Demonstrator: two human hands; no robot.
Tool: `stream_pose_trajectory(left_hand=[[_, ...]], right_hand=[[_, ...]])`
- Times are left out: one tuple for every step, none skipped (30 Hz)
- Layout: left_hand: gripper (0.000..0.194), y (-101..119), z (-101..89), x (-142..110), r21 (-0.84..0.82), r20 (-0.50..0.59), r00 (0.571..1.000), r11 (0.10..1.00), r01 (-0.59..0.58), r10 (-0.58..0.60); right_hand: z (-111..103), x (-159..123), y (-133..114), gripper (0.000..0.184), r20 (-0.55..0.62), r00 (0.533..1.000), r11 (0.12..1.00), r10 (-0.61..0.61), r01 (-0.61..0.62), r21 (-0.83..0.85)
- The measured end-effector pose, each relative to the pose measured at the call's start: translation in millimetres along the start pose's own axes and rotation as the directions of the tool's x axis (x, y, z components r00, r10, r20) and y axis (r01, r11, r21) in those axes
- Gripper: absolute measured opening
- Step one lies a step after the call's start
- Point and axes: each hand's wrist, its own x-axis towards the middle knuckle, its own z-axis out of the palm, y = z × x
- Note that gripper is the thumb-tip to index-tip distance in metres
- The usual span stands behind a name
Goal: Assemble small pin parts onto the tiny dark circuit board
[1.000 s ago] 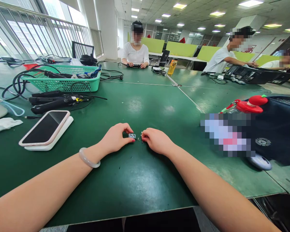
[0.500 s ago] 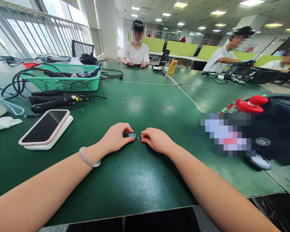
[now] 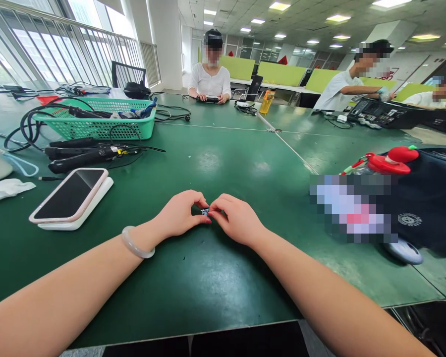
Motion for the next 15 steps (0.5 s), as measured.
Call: stream_pose_trajectory(left_hand=[[0.026, 0.6, -0.1, -0.3, -0.013, 0.003, 1.000, 1.000, -0.013, 0.013], [0.026, 1.0, -0.1, -0.5, -0.023, 0.003, 1.000, 0.999, -0.024, 0.024], [0.026, 1.1, 0.0, -0.8, -0.031, 0.004, 0.999, 0.999, -0.035, 0.035], [0.027, 1.1, 0.2, -1.0, -0.037, 0.004, 0.999, 0.998, -0.043, 0.043], [0.027, 0.9, 0.5, -1.2, -0.041, 0.002, 0.999, 0.998, -0.049, 0.049], [0.028, 0.6, 0.8, -1.2, -0.043, -0.002, 0.999, 0.998, -0.054, 0.054], [0.028, 0.4, 1.0, -1.2, -0.044, -0.008, 0.998, 0.998, -0.055, 0.055], [0.028, 0.2, 1.1, -1.1, -0.042, -0.016, 0.998, 0.998, -0.054, 0.053], [0.028, -0.1, 1.1, -1.0, -0.037, -0.025, 0.998, 0.998, -0.051, 0.050], [0.027, -0.4, 1.1, -0.8, -0.028, -0.033, 0.998, 0.999, -0.046, 0.045], [0.027, -0.9, 1.0, -0.7, -0.017, -0.039, 0.998, 0.999, -0.042, 0.041], [0.026, -1.6, 1.0, -0.6, -0.005, -0.043, 0.998, 0.999, -0.037, 0.037], [0.026, -2.4, 1.0, -0.4, 0.006, -0.046, 0.998, 1.000, -0.030, 0.030], [0.026, -3.3, 1.1, -0.3, 0.016, -0.047, 0.999, 1.000, -0.022, 0.023], [0.026, -4.1, 1.1, -0.2, 0.025, -0.047, 0.999, 1.000, -0.014, 0.015]], right_hand=[[0.8, -0.2, -0.9, 0.014, -0.002, 1.000, 1.000, -0.009, 0.009, 0.007], [1.5, -0.4, -1.3, 0.014, -0.003, 1.000, 1.000, -0.015, 0.015, 0.009], [1.9, -0.5, -1.4, 0.014, -0.003, 1.000, 1.000, -0.020, 0.020, 0.009], [2.2, -0.5, -1.3, 0.014, -0.002, 1.000, 1.000, -0.022, 0.022, 0.009], [2.2, -0.5, -1.1, 0.014, -0.001, 1.000, 1.000, -0.023, 0.023, 0.009], [1.9, -0.4, -0.8, 0.013, -0.002, 1.000, 1.000, -0.022, 0.022, 0.013], [1.4, -0.3, -0.6, 0.013, -0.006, 1.000, 1.000, -0.019, 0.019, 0.022], [0.6, -0.1, -0.3, 0.012, -0.014, 1.000, 0.999, -0.010, 0.011, 0.030], [-0.3, 0.1, 0.0, 0.012, -0.025, 1.000, 0.999, 0.007, -0.006, 0.034], [-1.3, 0.3, 0.4, 0.012, -0.036, 0.999, 0.999, 0.034, -0.033, 0.033], [-2.2, 0.5, 1.0, 0.013, -0.043, 0.997, 0.997, 0.069, -0.068, 0.023], [-2.8, 0.6, 1.8, 0.013, -0.043, 0.993, 0.994, 0.107, -0.107, 0.006], [-3.1, 0.8, 2.7, 0.014, -0.032, 0.989, 0.989, 0.145, -0.146, -0.016], [-2.9, 0.9, 3.8, 0.014, -0.012, 0.984, 0.983, 0.180, -0.180, -0.037], [-2.2, 1.1, 4.9, 0.014, 0.015, 0.978, 0.977, 0.207, -0.206, -0.055]])
